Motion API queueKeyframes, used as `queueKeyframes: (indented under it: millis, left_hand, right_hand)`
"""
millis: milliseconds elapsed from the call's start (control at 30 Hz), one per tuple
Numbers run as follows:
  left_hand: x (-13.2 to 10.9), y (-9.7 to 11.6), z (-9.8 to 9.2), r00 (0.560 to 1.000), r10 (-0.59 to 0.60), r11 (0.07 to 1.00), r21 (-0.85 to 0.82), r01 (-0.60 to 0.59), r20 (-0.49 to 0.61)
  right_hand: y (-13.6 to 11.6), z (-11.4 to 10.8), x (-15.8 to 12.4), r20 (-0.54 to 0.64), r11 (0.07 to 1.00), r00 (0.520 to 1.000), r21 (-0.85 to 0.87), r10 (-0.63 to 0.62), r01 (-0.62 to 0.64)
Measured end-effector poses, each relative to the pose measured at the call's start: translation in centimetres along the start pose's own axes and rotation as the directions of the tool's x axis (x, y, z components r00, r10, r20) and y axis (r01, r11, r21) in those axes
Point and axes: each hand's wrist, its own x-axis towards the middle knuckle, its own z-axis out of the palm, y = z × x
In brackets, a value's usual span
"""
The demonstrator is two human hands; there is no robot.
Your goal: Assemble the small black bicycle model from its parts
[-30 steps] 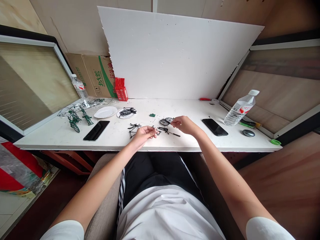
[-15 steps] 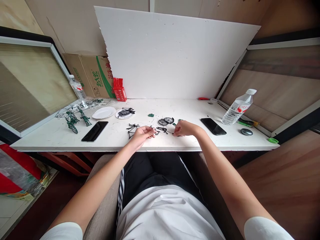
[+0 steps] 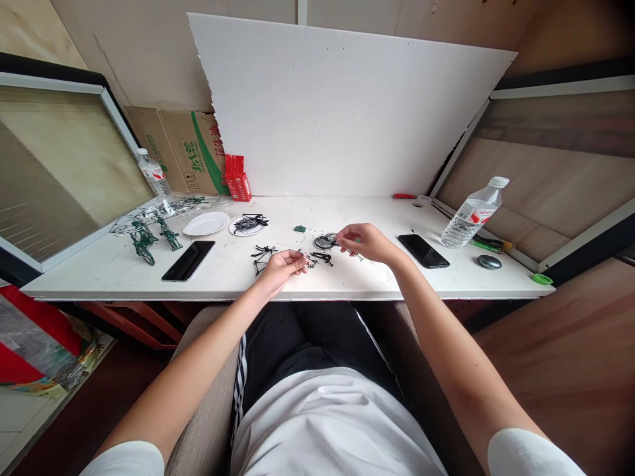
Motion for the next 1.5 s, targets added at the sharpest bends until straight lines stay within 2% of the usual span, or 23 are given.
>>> queueKeyframes:
  millis: [100, 267, 467, 1500]
  left_hand:
    - [0.0, 0.1, 0.0, 1.000, -0.001, 1.000, -0.011, 0.001, 0.004]
    - [0.0, 0.0, 0.0, 1.000, 0.000, 1.000, -0.013, 0.000, 0.014]
    - [0.0, -0.1, -0.1, 1.000, 0.007, 1.000, -0.021, -0.007, 0.028]
    - [0.1, -0.3, -0.2, 0.999, 0.013, 1.000, -0.009, -0.013, 0.032]
  right_hand:
    - [-0.7, 0.6, 0.0, -0.068, 0.992, 0.995, 0.094, -0.079, 0.086]
    - [-1.8, 1.0, -0.3, -0.022, 0.979, 0.991, 0.149, -0.135, 0.137]
    - [-2.4, 1.5, -0.4, -0.028, 0.970, 0.982, 0.152, -0.188, 0.190]
    - [-2.7, 2.2, -0.5, -0.030, 0.968, 0.979, 0.148, -0.201, 0.203]
